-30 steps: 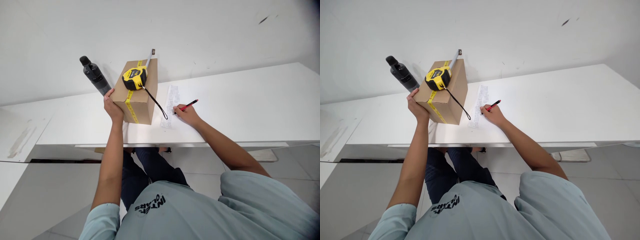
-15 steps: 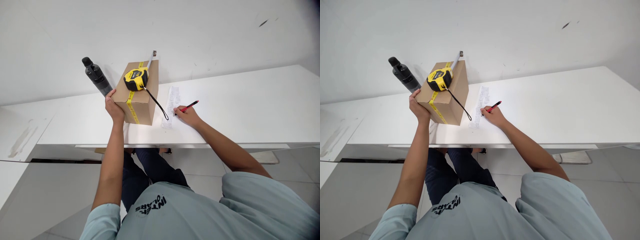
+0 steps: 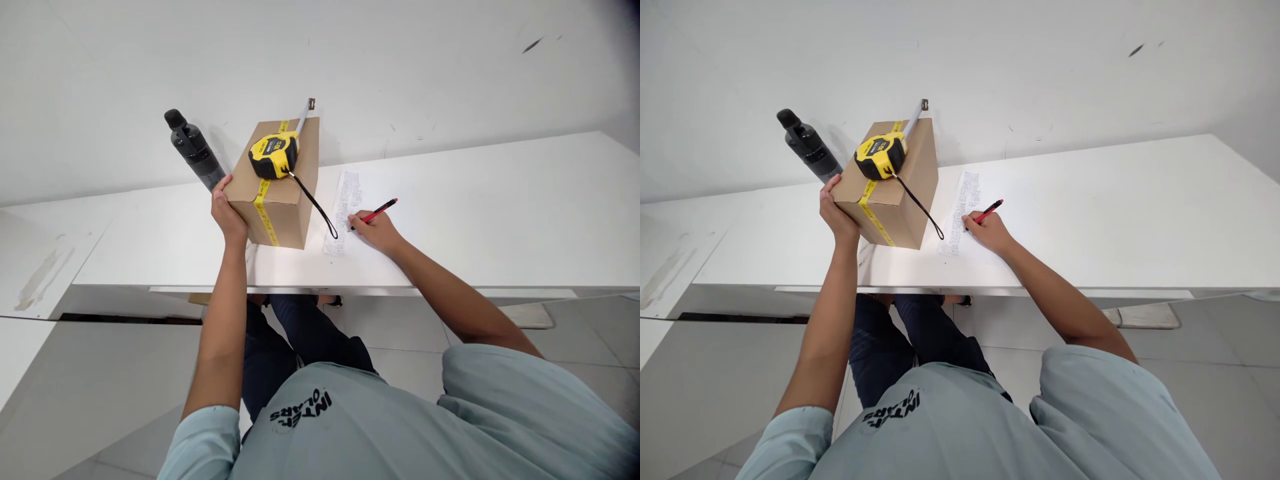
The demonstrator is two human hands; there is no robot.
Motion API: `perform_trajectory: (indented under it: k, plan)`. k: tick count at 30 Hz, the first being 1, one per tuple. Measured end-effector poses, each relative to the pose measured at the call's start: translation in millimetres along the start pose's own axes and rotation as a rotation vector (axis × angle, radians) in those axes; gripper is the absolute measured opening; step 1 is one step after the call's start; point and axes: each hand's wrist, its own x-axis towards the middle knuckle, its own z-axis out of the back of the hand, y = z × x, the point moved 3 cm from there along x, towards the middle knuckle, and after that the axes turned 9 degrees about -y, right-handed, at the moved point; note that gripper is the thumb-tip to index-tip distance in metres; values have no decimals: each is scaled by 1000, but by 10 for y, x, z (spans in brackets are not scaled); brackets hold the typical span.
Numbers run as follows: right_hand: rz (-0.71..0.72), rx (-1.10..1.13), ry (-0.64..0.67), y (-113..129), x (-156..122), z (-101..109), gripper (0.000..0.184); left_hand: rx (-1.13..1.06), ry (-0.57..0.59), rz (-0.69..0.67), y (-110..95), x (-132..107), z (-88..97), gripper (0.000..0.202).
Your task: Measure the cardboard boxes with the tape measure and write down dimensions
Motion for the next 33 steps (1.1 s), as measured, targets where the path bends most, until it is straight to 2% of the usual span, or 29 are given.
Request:
perform_trajectory:
  k: [9,17,25,33]
  plan:
    - [-19,25,-51,-17,3,7,48,9,-5,5,14,-2,-9,66]
    - [6,-1,-1,-5,4,4,47,24,3,-5,28,-3,-12,70]
    - [-15,-29,-25,-14,-2,23,52,40,3,8,-31,-27,-23,73]
    - [-29,-21,-57,19,-8,31,54,-5,-10,1,-33,-32,-19,67]
